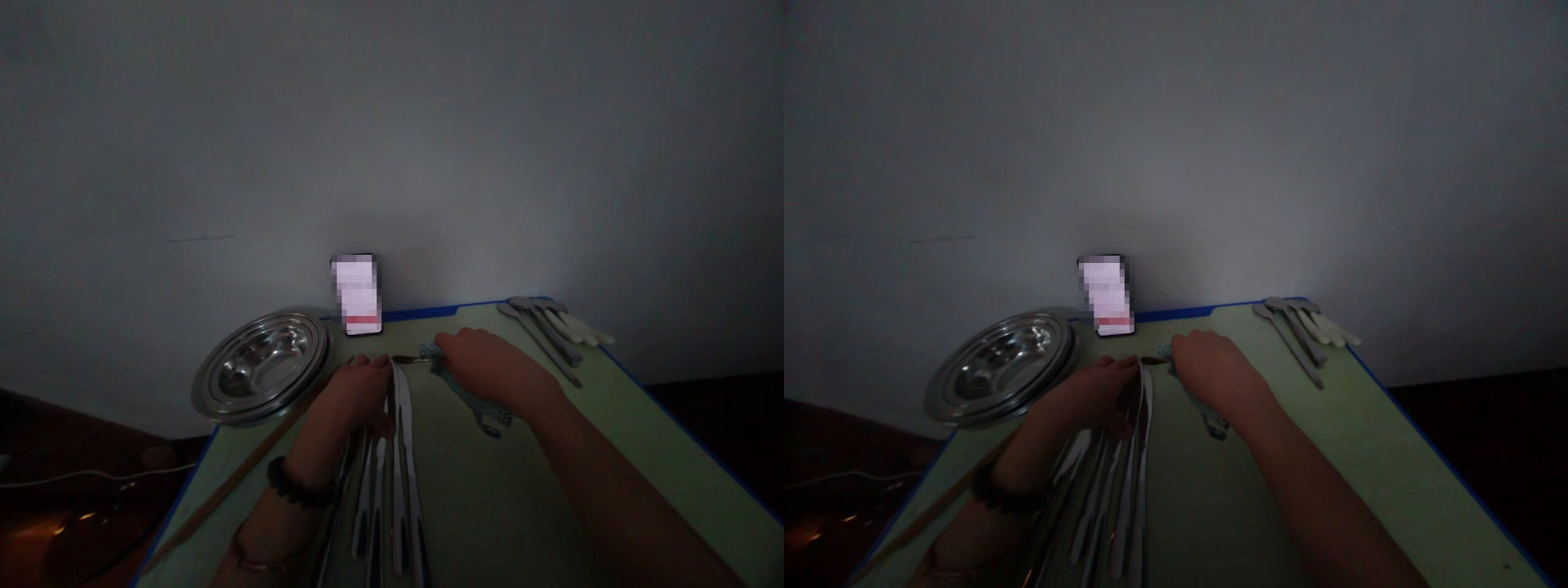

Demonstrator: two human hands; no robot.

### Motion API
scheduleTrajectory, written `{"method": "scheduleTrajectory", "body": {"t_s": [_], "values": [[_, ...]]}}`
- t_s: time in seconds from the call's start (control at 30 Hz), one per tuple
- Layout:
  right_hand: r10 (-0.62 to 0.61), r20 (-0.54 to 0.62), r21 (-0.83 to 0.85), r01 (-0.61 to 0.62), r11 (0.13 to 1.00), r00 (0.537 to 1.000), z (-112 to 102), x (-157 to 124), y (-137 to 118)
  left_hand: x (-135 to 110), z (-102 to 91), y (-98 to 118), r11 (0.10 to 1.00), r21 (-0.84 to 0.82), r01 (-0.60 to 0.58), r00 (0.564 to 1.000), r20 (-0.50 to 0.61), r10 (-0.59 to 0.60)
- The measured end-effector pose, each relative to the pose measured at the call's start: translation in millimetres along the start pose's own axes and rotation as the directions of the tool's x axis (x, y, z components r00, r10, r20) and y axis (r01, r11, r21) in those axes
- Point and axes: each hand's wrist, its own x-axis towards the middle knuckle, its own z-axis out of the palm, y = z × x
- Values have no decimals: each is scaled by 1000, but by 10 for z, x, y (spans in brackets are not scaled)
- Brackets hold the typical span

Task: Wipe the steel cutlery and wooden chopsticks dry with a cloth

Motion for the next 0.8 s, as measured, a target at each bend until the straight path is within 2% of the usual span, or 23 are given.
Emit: {"method": "scheduleTrajectory", "body": {"t_s": [0.27, 0.43, 0.53, 0.63, 0.73, 0.8], "values": [[-2, 57, 0, 2, 1000, 998, -16, -69, -38, 2, 1, -2, 999, -33, -7, 1000, -17, 6], [24, 30, 33, -25, 999, 999, -51, -32, 99, -1, -10, -32, 996, -90, -6, 996, -84, -2], [-7, 1, 121, 6, 993, 1000, -140, -35, 217, -39, -112, -15, 989, -147, 18, 978, -201, -48], [-112, -38, 251, 118, 961, 993, -225, -50, 300, -112, -269, 35, 979, -202, -18, 949, -310, -46], [-158, -124, 397, 194, 897, 980, -265, -37, 321, -192, -401, 92, 963, -237, -126, 954, -296, 53], [-91, -222, 458, 186, 869, 971, -266, -6, 292, -235, -455, 123, 948, -257, -185, 954, -278, 111]]}}
